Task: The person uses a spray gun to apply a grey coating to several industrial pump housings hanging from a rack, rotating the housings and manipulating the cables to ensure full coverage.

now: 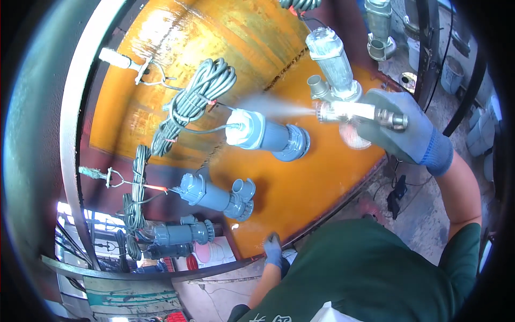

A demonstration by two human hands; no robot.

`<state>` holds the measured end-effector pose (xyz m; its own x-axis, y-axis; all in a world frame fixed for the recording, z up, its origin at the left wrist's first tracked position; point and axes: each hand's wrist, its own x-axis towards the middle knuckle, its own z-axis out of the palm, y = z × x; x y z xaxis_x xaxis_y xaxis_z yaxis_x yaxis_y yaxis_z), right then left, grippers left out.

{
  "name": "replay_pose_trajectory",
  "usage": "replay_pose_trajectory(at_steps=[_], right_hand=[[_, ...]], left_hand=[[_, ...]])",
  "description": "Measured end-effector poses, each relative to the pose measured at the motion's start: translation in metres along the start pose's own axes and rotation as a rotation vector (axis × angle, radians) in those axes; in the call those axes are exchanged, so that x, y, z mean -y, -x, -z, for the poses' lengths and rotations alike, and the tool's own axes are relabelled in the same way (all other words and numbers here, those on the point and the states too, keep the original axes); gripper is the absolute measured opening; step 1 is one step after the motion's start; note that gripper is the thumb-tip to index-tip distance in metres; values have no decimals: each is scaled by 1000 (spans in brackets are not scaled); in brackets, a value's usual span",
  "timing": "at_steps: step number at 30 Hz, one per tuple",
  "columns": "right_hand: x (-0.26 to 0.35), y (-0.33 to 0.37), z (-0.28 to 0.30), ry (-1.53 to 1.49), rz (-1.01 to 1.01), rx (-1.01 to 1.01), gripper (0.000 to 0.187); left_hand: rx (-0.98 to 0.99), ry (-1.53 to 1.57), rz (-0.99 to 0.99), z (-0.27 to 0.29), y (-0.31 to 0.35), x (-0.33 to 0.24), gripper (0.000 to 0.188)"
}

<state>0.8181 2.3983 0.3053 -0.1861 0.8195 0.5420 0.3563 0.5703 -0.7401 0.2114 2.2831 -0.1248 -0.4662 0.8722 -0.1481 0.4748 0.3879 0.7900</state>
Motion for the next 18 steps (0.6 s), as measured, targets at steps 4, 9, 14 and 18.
replay_pose_trajectory(at_steps=[4, 9, 14, 18], right_hand=[[7, -7, 10, 45, -60, 323, 25], [5, -35, 18, -29, -119, 43, 36], [10, -57, 37, 162, -43, 324, 43], [11, -72, 39, 128, -74, 173, 49]], left_hand=[[268, -569, 50, 18, 99, 3, 33], [413, -583, 239, 36, 147, 88, 32], [431, -554, 283, 34, 155, 98, 32], [418, -487, 236, 24, 142, 95, 32]])
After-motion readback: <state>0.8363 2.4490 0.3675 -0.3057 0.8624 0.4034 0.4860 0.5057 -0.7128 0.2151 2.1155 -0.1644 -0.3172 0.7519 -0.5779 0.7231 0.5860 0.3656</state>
